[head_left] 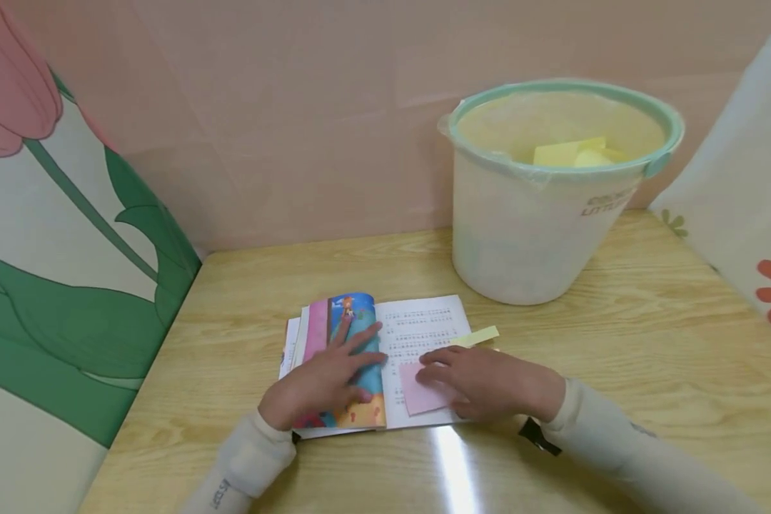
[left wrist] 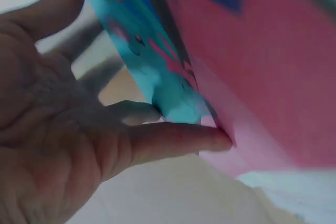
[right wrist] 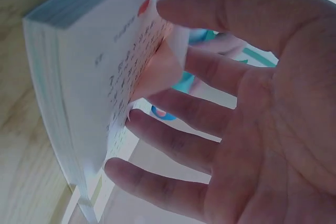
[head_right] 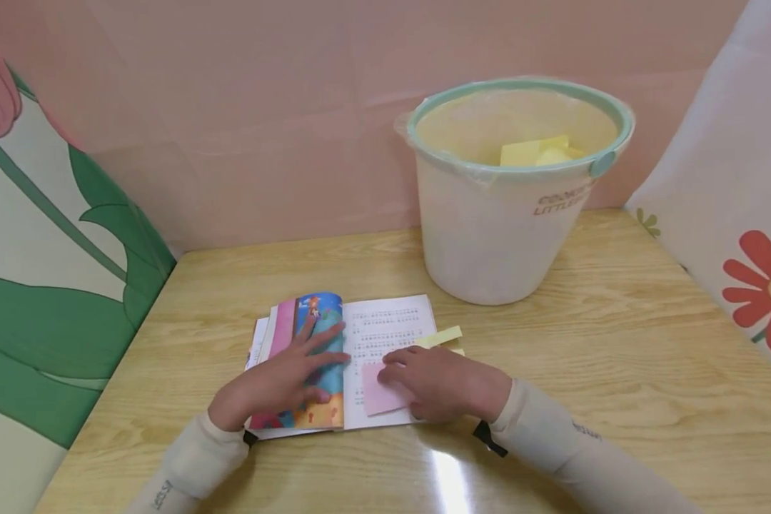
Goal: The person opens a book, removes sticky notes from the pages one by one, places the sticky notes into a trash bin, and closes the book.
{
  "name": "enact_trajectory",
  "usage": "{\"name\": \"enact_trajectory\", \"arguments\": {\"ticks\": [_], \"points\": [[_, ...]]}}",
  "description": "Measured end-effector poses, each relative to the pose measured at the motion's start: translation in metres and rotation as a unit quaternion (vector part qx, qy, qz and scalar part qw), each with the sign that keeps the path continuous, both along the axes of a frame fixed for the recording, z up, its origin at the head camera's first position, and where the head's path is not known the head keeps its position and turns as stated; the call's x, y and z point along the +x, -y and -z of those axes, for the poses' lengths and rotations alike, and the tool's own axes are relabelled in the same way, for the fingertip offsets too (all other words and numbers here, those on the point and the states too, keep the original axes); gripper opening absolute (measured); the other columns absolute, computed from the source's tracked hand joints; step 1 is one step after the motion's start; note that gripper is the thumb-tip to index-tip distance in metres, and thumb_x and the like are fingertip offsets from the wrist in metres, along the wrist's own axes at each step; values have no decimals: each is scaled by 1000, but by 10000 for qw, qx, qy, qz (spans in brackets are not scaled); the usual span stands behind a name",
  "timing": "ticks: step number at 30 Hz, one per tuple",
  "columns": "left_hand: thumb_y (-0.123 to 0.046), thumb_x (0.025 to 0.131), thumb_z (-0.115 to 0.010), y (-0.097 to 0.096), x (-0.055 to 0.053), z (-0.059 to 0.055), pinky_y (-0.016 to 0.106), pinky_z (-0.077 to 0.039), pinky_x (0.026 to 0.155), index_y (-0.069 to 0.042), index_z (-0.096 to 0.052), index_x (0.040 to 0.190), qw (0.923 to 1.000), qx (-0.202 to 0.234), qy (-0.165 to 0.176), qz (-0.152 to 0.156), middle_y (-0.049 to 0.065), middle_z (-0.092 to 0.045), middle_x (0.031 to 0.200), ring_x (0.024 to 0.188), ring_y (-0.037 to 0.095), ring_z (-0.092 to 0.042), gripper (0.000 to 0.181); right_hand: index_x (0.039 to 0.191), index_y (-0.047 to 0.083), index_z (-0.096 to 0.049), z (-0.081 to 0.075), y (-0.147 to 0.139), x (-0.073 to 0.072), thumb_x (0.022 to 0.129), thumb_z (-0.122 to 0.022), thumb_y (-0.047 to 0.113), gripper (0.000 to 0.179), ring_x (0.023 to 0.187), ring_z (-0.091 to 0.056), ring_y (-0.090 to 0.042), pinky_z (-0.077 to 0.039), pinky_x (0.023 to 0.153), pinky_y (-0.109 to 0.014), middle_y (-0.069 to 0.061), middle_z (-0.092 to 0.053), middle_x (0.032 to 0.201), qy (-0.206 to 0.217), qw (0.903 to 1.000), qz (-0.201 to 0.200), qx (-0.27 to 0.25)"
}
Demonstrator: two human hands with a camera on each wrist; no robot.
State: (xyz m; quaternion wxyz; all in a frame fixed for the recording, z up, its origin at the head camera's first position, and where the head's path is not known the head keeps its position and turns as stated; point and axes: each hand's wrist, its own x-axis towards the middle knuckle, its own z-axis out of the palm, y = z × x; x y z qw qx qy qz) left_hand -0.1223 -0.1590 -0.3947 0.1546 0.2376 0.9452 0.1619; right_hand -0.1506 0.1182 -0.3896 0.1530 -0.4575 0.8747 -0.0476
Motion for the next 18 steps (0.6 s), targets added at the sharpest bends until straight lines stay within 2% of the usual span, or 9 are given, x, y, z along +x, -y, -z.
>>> {"name": "enact_trajectory", "arguments": {"ticks": [3,6,9,12,15,18], "points": [[-35,97,-63,-1,1,0,79,-33,99,-29,-57,140,9998,-33,163,135,-11,-15,168,152,46,12,43,135,20,-56,1,0,1,86,-68,18,51,135,-52,-31,-49,103,-50,-9,-51,149,-70,10000,-35,7],[-40,98,-57,-5,2,4,84,-30,95,-31,-58,138,9998,-15,173,104,-10,-19,167,151,50,13,41,135,20,-56,1,3,3,91,-61,21,44,135,-51,-30,-48,104,-50,-9,-51,149,-182,9997,-89,115],[-48,96,-56,-11,4,8,86,-28,92,-33,-55,140,9999,-74,77,22,-7,-19,168,150,52,13,46,133,20,-59,1,5,3,98,-54,25,36,134,-53,-28,-47,105,-50,-7,-55,146,-296,9995,-93,113],[-56,93,-58,-14,5,10,86,-28,92,-36,-49,145,9997,-217,29,-94,-8,-17,168,151,50,12,56,126,20,-65,2,8,3,101,-54,27,29,124,-61,-23,-50,101,-48,-1,-65,133,-601,9977,-245,-177],[-61,90,-60,-16,6,12,86,-28,93,-36,-43,149,9990,-386,-4,-215,-10,-16,168,152,48,11,66,117,21,-71,2,11,3,99,-59,29,23,109,-67,-17,-53,94,-44,5,-72,116,-1064,9920,-422,-538],[-65,88,-60,-18,6,14,86,-27,93,-34,-37,153,9981,-532,-11,-319,-10,-13,168,152,48,11,75,109,22,-73,0,14,3,95,-65,28,17,98,-68,-14,-55,88,-40,7,-74,104,-1482,9849,-436,-776]]}}
